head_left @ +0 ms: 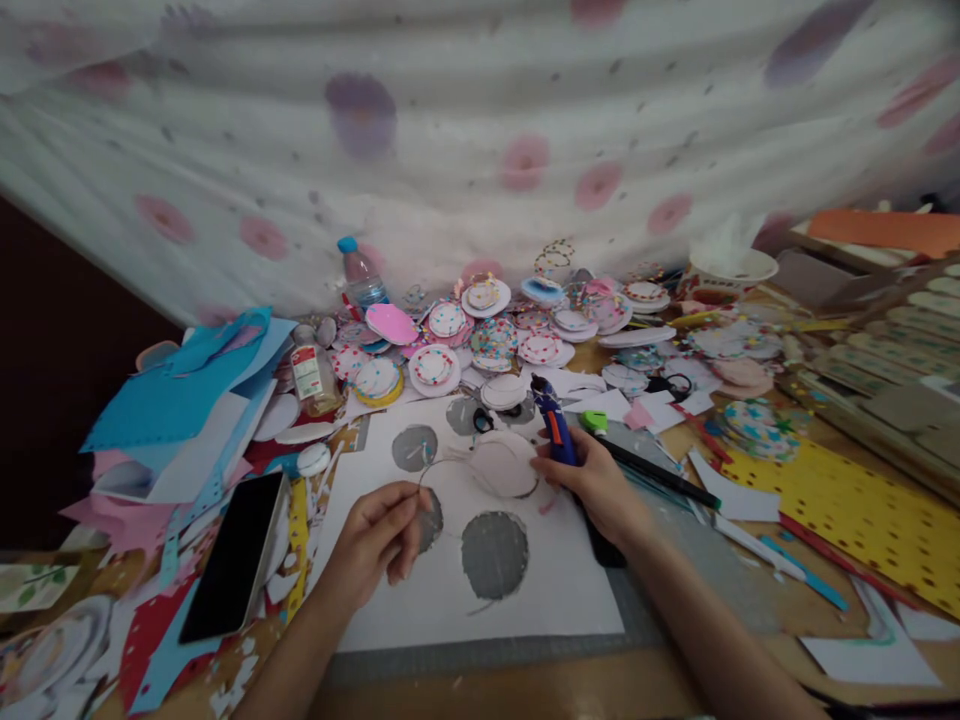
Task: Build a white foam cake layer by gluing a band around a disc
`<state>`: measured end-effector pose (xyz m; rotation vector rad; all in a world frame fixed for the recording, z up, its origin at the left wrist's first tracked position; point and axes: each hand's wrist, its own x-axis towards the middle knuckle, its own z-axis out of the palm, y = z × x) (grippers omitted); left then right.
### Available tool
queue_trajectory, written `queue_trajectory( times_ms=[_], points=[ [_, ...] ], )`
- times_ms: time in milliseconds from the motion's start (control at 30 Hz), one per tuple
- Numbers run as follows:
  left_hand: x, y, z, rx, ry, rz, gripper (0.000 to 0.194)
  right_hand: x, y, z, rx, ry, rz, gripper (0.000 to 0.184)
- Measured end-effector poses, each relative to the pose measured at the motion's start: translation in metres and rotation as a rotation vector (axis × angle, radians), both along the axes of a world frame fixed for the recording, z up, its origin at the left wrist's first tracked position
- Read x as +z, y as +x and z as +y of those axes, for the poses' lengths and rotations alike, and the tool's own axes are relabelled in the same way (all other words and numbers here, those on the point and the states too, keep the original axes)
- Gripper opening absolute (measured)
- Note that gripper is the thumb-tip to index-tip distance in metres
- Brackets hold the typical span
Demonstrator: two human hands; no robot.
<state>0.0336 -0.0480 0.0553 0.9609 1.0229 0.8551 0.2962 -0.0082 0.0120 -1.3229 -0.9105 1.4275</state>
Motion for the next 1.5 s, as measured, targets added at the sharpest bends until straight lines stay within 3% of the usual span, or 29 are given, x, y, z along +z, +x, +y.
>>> queue_trajectory(
  times_ms=[267,667,933,1033,1167,1300,1500],
  points=[
    [0.008,-0.032,-0.015,0.140,-0.022,-0.082,0.023,0.000,-0.002,-0.001,0.006,-0.006,-0.014,0.043],
    [0.035,-0.044,-0.007,0.331,-0.111,-0.338,0.004,-0.001,-0.002,-0.001,0.013,-0.003,0.008,0.041],
    [0.058,-0.066,0.009,0.439,-0.190,-0.511,0.027,0.000,-0.002,0.000,0.011,0.013,0.061,0.038],
    [0.065,-0.075,0.011,0.465,-0.084,-0.378,0.026,-0.001,-0.001,0.001,0.003,0.011,0.075,0.040],
    [0.058,-0.078,0.008,0.452,0.142,0.064,0.008,0.001,0.000,0.001,0.003,0.004,0.075,0.041],
    [0.033,-0.071,0.005,0.327,0.322,0.487,0.022,0.004,-0.001,-0.001,0.014,-0.005,0.062,0.042],
    [-0.017,-0.070,0.012,0.119,0.608,0.957,0.021,0.001,-0.002,-0.002,0.026,-0.035,0.043,0.040]
  ],
)
